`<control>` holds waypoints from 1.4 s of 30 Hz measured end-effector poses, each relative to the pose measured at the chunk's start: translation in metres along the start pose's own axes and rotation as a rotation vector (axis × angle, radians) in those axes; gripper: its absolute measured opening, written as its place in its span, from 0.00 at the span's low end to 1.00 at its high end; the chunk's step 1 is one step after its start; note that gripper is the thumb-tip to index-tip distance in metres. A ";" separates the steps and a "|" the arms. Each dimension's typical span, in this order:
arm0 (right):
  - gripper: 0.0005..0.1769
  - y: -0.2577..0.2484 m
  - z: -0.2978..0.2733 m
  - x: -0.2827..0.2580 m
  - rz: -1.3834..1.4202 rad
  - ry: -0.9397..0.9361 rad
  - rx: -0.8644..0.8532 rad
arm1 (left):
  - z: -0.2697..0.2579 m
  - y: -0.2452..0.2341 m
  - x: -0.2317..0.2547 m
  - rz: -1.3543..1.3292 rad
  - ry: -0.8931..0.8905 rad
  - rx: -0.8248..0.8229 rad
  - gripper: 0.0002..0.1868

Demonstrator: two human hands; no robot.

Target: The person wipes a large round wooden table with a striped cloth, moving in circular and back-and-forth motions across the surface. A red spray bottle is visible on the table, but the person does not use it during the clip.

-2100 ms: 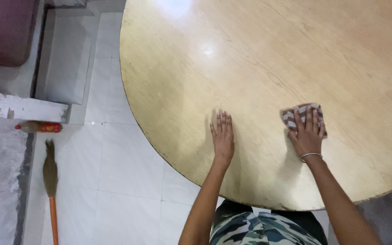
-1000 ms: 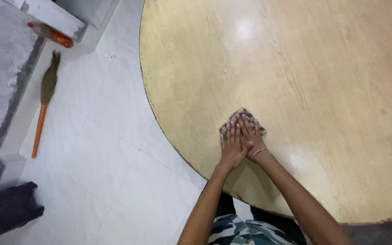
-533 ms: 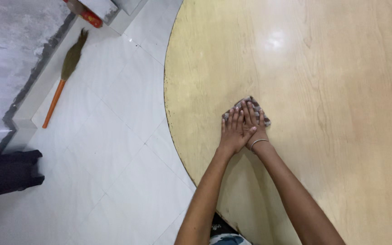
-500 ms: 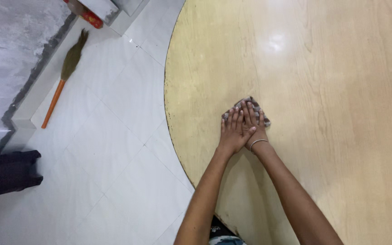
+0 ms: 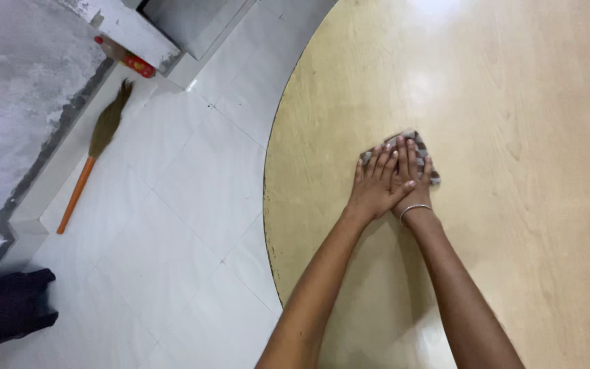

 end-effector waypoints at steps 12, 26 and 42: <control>0.44 -0.002 0.068 -0.066 0.078 0.124 0.116 | 0.010 -0.086 -0.051 -0.154 0.084 0.003 0.47; 0.33 -0.020 0.111 -0.223 0.088 -0.174 0.266 | -0.051 -0.194 -0.173 -0.314 -0.084 0.287 0.39; 0.33 -0.025 0.183 -0.019 0.068 0.214 0.247 | 0.045 -0.173 -0.122 -0.232 0.043 0.096 0.40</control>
Point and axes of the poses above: each hand's wrist, its own z-axis towards the middle knuckle, its own y-axis out of the palm, x = y × z, the point moved 6 cm from there along z, towards the middle knuckle, and after that the axes turned 14 degrees about -z, right-handed, at the moved point
